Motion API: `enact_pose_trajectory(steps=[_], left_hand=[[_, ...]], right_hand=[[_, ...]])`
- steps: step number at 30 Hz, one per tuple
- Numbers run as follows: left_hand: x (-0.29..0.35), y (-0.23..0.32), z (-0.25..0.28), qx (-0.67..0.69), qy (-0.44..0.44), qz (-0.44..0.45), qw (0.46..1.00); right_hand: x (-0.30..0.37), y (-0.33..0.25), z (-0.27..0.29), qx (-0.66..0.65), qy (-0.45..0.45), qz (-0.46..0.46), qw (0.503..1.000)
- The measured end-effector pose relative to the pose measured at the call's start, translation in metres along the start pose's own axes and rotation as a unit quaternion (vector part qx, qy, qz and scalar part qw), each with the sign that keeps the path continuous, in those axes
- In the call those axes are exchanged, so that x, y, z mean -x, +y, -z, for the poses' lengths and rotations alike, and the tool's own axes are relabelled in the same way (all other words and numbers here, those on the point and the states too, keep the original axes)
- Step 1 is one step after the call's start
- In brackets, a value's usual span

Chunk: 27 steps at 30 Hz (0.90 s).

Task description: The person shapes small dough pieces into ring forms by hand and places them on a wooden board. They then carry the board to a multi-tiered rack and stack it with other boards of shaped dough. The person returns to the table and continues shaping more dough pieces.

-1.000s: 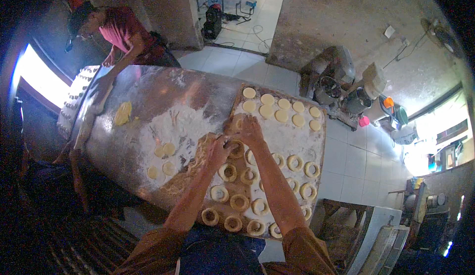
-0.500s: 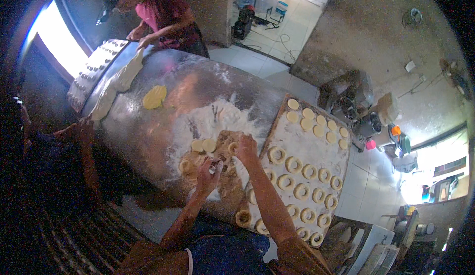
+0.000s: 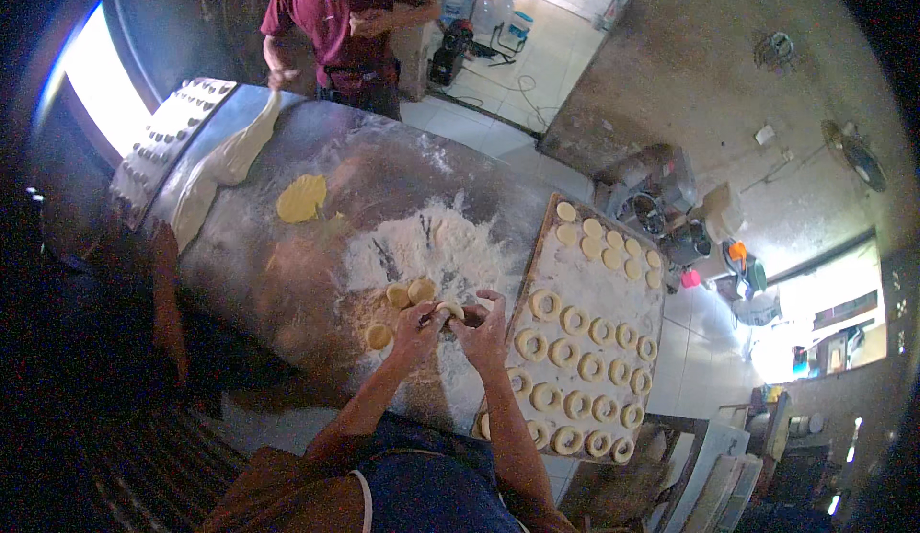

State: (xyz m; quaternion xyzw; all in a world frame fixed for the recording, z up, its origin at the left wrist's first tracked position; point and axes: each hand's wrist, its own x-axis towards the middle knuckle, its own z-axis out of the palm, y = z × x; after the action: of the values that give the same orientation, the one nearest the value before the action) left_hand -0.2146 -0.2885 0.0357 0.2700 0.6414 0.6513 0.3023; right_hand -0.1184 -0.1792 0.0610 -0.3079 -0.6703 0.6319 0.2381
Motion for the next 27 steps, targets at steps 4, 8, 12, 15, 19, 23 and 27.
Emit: enact_pose_trajectory(steps=[4, 8, 12, 15, 19, 23, 27], left_hand=[[0.000, 0.008, 0.017, 0.155, -0.054, 0.056, 0.985], [0.005, 0.008, 0.022, 0.249, -0.127, 0.081, 0.957], [0.007, 0.007, 0.017, 0.392, -0.081, 0.042, 0.915], [0.007, 0.013, 0.009, 0.440, -0.040, 0.062, 0.895], [0.006, 0.025, -0.012, -0.033, 0.036, -0.117, 0.992], [0.001, 0.019, -0.044, 0.361, 0.102, 0.172, 0.911], [-0.011, -0.006, -0.062, 0.017, 0.105, 0.019, 0.994]], right_hand=[[0.006, -0.015, 0.005, -0.015, -0.119, -0.060, 0.991], [0.003, -0.013, 0.001, -0.338, -0.128, -0.152, 0.920], [0.002, -0.002, -0.012, 0.021, -0.020, -0.172, 0.985], [0.011, 0.002, -0.014, -0.133, 0.067, -0.064, 0.987], [0.011, 0.002, -0.009, 0.003, -0.030, -0.172, 0.985], [0.006, 0.007, -0.005, 0.012, 0.153, -0.137, 0.979], [0.011, 0.013, 0.005, 0.008, 0.109, -0.134, 0.985]])
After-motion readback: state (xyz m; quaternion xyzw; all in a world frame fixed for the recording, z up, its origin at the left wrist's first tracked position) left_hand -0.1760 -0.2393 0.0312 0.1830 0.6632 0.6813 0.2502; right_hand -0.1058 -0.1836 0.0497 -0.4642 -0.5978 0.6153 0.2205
